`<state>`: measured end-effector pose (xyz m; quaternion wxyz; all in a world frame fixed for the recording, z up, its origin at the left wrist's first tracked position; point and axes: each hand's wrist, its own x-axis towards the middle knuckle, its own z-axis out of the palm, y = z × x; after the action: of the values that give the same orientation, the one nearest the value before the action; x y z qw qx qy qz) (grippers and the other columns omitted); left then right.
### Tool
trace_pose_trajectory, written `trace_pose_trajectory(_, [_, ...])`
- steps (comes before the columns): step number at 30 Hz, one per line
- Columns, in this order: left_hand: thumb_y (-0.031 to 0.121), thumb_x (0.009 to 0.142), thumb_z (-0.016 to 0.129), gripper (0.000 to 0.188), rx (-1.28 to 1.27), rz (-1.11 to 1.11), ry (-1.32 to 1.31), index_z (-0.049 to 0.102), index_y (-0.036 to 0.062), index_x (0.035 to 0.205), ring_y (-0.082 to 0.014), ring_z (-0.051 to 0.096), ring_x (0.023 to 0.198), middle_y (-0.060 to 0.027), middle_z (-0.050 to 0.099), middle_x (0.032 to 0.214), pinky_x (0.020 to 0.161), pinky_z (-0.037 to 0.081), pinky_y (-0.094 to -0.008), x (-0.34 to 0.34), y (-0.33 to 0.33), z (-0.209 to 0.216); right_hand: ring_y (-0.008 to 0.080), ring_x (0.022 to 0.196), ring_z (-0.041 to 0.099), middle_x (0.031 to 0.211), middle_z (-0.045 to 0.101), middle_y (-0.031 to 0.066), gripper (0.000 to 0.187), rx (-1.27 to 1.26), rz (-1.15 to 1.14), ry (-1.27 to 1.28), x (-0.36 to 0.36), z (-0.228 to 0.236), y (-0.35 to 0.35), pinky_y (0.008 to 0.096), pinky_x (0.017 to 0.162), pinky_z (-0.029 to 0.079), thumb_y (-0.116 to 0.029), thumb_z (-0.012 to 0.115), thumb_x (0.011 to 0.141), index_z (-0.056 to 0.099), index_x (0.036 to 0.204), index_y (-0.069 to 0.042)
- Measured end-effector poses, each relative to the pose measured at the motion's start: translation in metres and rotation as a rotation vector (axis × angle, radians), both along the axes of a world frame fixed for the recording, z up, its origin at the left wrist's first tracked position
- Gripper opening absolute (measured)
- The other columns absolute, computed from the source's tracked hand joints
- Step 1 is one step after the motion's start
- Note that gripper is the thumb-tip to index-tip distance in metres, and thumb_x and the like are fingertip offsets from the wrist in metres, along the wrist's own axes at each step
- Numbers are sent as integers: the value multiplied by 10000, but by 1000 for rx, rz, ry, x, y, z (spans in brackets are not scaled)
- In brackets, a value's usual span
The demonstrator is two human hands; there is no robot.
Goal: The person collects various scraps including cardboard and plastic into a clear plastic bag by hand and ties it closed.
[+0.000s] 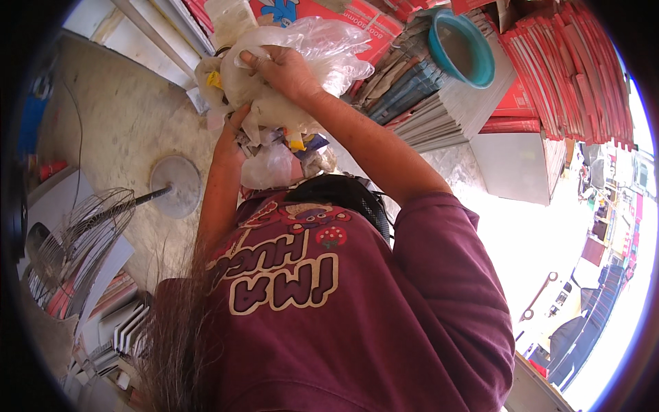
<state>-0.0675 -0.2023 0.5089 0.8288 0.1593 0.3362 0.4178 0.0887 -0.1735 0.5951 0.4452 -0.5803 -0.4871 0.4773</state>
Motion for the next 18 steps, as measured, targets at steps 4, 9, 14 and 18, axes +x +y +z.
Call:
trace_pose_trajectory(4, [167,846,582,365,-85,-46,-125,492,33,1173,-222,616,922,-106,580,1106,760,542,-363,0,4,-16,92,712,536,780,600,25,492,-75,-3,29,-2,12,-6,253,660,461,-484,587,842,624,1018,-26])
trace_pose_trajectory(9, [118,828,577,436,-4,34,-31,433,11,1225,-255,611,932,-129,563,1103,766,542,-370,3,14,-14,80,705,535,771,590,22,491,-34,-8,-95,12,26,-13,263,654,472,-484,567,858,608,1025,-24])
trace_pose_trajectory(14, [105,806,587,509,28,36,1,379,3,1260,-265,594,960,-135,528,1134,792,539,-394,-3,27,-23,268,714,629,785,633,108,530,201,-121,-583,35,17,-13,338,670,498,-461,695,741,561,1106,-101])
trace_pose_trajectory(18, [122,809,583,458,37,26,166,439,-12,1223,-239,595,932,-109,557,1083,751,534,-355,-7,26,-42,341,741,631,815,636,187,609,162,36,-600,23,2,-25,386,706,501,-461,717,677,540,1146,-115])
